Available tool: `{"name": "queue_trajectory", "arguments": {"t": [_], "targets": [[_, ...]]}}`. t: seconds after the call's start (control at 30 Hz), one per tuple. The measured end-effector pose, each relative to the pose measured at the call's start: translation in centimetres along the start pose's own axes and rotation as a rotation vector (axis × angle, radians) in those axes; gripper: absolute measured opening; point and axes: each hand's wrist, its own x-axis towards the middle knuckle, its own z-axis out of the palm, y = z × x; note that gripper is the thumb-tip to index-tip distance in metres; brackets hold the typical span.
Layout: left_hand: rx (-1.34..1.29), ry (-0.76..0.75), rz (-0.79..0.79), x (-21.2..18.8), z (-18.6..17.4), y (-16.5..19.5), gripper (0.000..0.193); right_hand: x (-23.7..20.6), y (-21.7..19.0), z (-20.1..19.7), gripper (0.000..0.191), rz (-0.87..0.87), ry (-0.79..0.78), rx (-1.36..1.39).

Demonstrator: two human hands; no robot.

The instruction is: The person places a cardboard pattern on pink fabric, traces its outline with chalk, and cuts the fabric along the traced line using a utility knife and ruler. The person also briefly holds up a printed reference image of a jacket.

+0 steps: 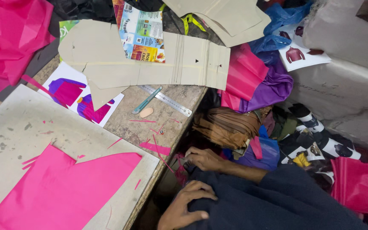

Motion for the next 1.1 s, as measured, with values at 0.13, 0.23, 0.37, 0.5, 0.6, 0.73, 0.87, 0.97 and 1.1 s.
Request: {"name": "queue_trajectory", "arguments": {"t": [0.13, 0.23, 0.37, 0.5, 0.6, 0.73, 0.87, 0.97, 1.1], "targets": [[-0.029, -0.206, 0.020, 1.5, -0.4, 3.0, 0.054, -0.8, -0.7, -1.9, 0.017, 0.025, 0.100, -0.010], [-0.220, -0.294, 0.102, 2.0, -0.3, 3.9, 0.059, -0.3, -1.1, -4.6, 0.018, 0.048, 0.160, -0.046], [-0.308, -0.359, 0.085, 1.2, -1.8, 4.3, 0.060, 2.8, 1.4, -9.6, 0.020, 0.139, 0.197, -0.079], [-0.204, -0.401, -0.074, 0.9, -3.2, 4.1, 0.046, 6.9, 8.0, -15.6, 0.029, 0.306, 0.431, 0.080], [0.167, -0.111, 0.053, 2.7, -3.9, 2.0, 0.047, 11.2, 14.9, -21.2, 0.047, 0.215, 0.675, 0.287], [0.181, -0.117, 0.031, 3.1, -5.3, -2.1, 0.044, 17.3, 22.0, -26.9, 0.057, 0.400, 0.956, 0.934], [-0.043, -0.186, 0.057, 2.8, -6.4, -7.3, 0.035, 21.7, 24.5, -29.0, 0.065, 0.512, 1.108, 1.410], [-0.202, -0.224, -0.004, 2.3, -9.7, -9.5, 0.031, 25.5, 25.4, -29.5, 0.070, 0.535, 1.303, 1.589], [-0.317, -0.203, -0.046, 1.5, -15.6, -8.8, 0.025, 29.4, 27.3, -30.0, 0.083, 0.426, 1.328, 1.664]]}}
